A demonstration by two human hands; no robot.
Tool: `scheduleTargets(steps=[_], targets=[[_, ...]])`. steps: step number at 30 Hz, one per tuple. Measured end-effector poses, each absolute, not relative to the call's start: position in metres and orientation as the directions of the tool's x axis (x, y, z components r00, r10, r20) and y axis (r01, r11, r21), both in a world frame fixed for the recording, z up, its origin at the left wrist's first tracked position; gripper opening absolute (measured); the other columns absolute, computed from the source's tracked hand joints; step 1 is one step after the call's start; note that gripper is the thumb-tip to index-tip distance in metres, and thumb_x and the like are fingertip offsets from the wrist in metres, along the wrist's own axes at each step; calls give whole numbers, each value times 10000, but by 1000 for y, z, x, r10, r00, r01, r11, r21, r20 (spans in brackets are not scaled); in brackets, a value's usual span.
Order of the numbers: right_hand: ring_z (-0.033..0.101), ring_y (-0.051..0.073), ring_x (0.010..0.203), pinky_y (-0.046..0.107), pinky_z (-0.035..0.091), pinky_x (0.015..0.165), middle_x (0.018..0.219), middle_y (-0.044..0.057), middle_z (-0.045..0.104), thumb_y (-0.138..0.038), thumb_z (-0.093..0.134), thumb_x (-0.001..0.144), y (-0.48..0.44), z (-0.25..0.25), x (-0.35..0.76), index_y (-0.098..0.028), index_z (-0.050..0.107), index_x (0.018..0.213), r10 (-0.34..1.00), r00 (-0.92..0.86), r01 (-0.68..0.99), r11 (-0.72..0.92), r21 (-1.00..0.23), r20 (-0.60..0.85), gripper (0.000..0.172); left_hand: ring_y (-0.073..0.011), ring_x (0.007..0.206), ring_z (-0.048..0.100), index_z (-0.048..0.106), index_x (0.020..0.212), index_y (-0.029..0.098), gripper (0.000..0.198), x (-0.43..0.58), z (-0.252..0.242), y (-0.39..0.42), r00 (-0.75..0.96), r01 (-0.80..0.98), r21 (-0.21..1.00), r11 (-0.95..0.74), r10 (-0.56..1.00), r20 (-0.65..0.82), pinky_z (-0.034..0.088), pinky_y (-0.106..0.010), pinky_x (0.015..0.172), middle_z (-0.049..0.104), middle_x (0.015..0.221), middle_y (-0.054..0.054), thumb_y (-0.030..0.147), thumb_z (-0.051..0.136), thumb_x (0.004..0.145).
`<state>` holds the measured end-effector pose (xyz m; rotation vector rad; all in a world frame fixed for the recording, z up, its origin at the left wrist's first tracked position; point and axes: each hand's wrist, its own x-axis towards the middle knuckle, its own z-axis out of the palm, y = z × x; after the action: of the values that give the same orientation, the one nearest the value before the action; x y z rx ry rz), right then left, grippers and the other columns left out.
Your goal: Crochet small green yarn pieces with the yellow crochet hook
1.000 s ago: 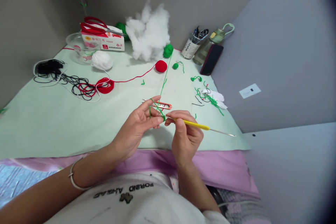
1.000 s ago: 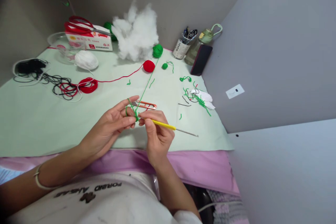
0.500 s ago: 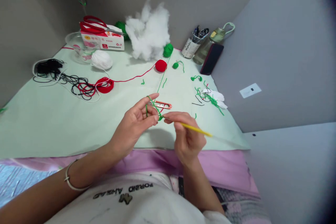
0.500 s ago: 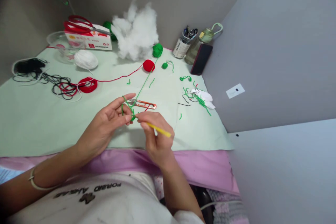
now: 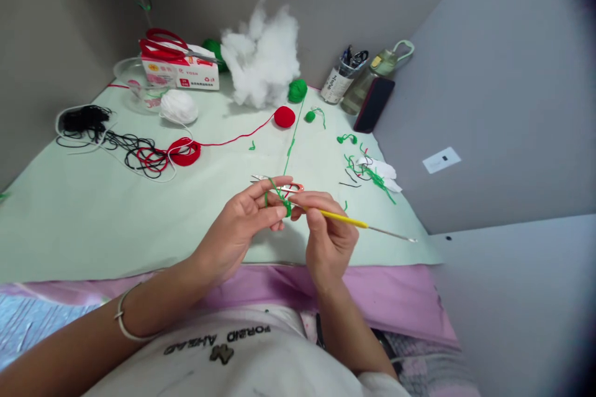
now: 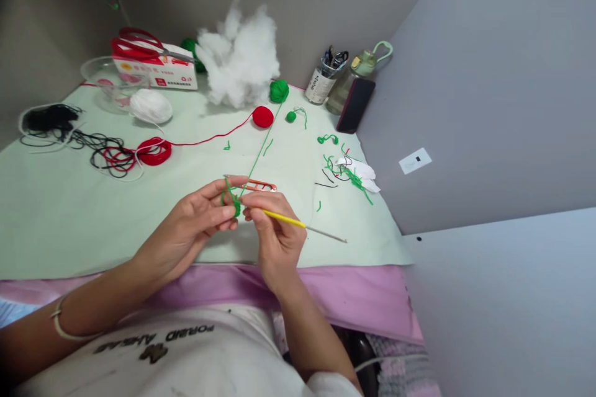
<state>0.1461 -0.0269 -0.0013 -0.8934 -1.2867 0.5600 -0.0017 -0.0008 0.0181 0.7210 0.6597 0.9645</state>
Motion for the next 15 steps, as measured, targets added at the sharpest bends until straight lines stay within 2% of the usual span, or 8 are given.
scheduleTargets(steps=[2,6,15], targets=[[723,187,850,337,613,669,959,43,783,-220,616,1010,-27,-2,144,-273,790,1040,784,221,141,563,-814,580,184,-82,718,555,772,1222,241,347,-1,18,-2,404,-459,819,345,902,-154,481,-197,701,643,843,24,175,772,881],[692,147,719,320,597,647,920,21,766,-214,618,1009,-29,-2,143,-269,788,1027,801,241,146,528,-837,548,180,-88,752,562,761,1250,277,386,0,12,-2,368,-434,847,308,918,-145,482,-199,725,630,847,33,214,807,872],[680,116,687,283,572,646,910,9,749,-272,638,1010,-29,-5,141,-254,788,976,860,285,-41,453,-891,424,155,-85,785,559,745,1275,379,468,1,5,-3,230,-369,927,67,973,21,509,-225,829,685,1012,49,208,838,850]])
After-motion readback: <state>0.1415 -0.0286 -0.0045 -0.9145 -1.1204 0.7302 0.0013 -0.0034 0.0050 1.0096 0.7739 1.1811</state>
